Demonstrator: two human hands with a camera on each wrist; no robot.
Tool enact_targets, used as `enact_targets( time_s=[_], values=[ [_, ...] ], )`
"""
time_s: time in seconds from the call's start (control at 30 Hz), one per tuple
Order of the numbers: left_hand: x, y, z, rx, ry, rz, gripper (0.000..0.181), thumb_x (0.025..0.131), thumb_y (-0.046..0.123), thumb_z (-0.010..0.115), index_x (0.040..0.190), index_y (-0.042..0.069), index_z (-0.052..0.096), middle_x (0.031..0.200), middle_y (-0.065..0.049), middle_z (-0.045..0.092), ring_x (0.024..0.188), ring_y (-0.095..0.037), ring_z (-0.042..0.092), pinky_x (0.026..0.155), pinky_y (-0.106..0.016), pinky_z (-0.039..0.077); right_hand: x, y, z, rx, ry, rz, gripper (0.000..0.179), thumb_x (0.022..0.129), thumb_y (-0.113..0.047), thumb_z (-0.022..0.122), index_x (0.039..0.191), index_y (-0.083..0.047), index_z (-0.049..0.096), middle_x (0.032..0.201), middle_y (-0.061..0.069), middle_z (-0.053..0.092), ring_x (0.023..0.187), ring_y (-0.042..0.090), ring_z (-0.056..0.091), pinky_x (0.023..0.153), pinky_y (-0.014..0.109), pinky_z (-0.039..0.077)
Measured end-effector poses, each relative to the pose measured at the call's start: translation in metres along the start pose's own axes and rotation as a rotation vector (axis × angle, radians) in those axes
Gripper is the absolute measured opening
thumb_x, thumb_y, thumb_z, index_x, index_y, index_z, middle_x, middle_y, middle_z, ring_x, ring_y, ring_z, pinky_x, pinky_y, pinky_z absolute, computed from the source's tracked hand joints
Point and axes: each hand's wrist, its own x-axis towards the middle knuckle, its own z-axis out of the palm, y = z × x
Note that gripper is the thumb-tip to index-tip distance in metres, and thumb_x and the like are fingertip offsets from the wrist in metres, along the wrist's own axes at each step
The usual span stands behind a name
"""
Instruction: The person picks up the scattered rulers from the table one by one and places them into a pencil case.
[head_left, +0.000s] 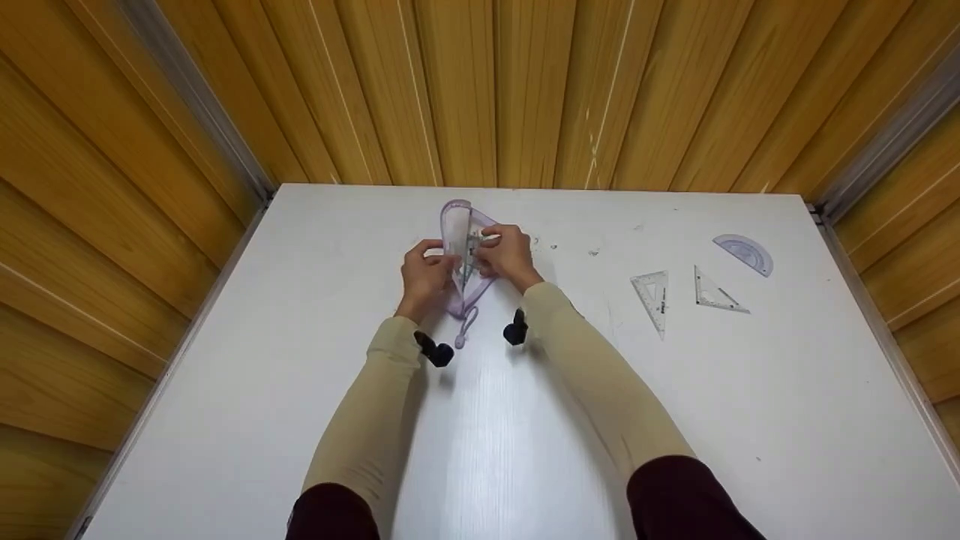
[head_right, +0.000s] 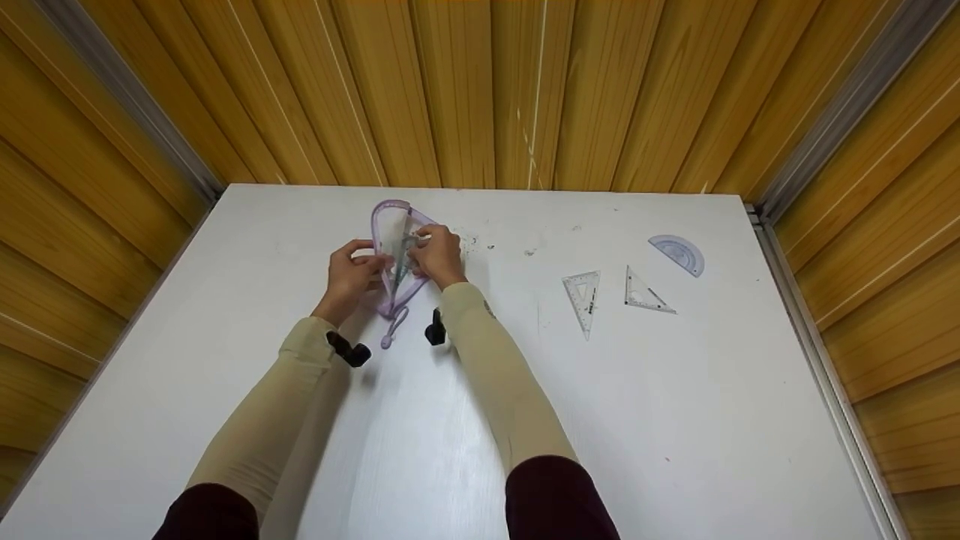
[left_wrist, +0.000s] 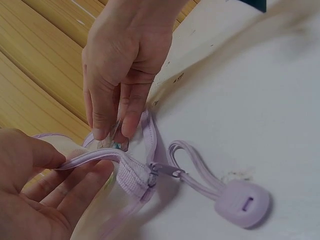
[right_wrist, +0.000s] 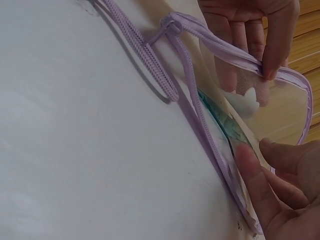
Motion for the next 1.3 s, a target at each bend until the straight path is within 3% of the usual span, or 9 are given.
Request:
enact_targets(
  time_s=[0.23, 0.63, 0.87, 1.1, 1.3],
  values=[
    [-0.001, -0.001, -0.001, -0.011, -0.01, 0.013, 0.03, 0.094, 0.002, 0.067, 0.124, -0.001, 0.066, 0.091, -0.014, 0.077, 0.065, -0.016, 0.065, 0.055, -0.025, 0.05, -0.002, 0.0, -0.003, -0.108, 0.071, -0.063, 0.039, 0.087, -0.004, 0.08, 0.125, 0.0, 0.071, 0.102, 0.013, 0.078, 0.089, 0.021, 0.076, 0.066, 0.025, 0.059],
    [-0.001, -0.001, -0.001, -0.028, -0.015, -0.013, 0.028, 0.094, 0.004, 0.07, 0.122, 0.003, 0.066, 0.095, -0.014, 0.077, 0.07, -0.019, 0.067, 0.06, -0.03, 0.053, -0.003, -0.001, -0.012, -0.077, 0.15, -0.07, 0.032, 0.09, -0.003, 0.076, 0.121, 0.002, 0.072, 0.098, 0.015, 0.078, 0.08, 0.022, 0.077, 0.062, 0.023, 0.057],
    [-0.002, 0.001, -0.001, -0.015, -0.022, -0.019, 0.025, 0.095, 0.006, 0.069, 0.121, 0.006, 0.066, 0.098, -0.015, 0.077, 0.074, -0.021, 0.069, 0.06, -0.029, 0.053, -0.005, -0.002, -0.018, -0.068, 0.144, -0.08, 0.03, 0.093, -0.005, 0.074, 0.122, 0.001, 0.071, 0.101, 0.015, 0.077, 0.083, 0.022, 0.076, 0.067, 0.025, 0.059],
    [-0.001, 0.001, -0.001, -0.014, -0.023, -0.011, 0.031, 0.094, 0.005, 0.07, 0.125, 0.003, 0.066, 0.097, -0.015, 0.076, 0.073, -0.021, 0.068, 0.058, -0.025, 0.053, -0.004, -0.003, -0.021, -0.059, 0.142, -0.09, 0.03, 0.093, -0.007, 0.073, 0.122, 0.001, 0.071, 0.099, 0.013, 0.078, 0.083, 0.022, 0.076, 0.063, 0.025, 0.057],
    [-0.002, 0.001, -0.001, -0.005, -0.019, -0.02, 0.028, 0.093, 0.005, 0.07, 0.121, 0.004, 0.066, 0.097, -0.015, 0.076, 0.075, -0.022, 0.069, 0.058, -0.026, 0.053, -0.004, -0.004, -0.023, -0.009, 0.118, -0.057, 0.032, 0.093, -0.007, 0.072, 0.125, 0.0, 0.07, 0.101, 0.014, 0.078, 0.086, 0.023, 0.076, 0.067, 0.027, 0.059]
  ],
)
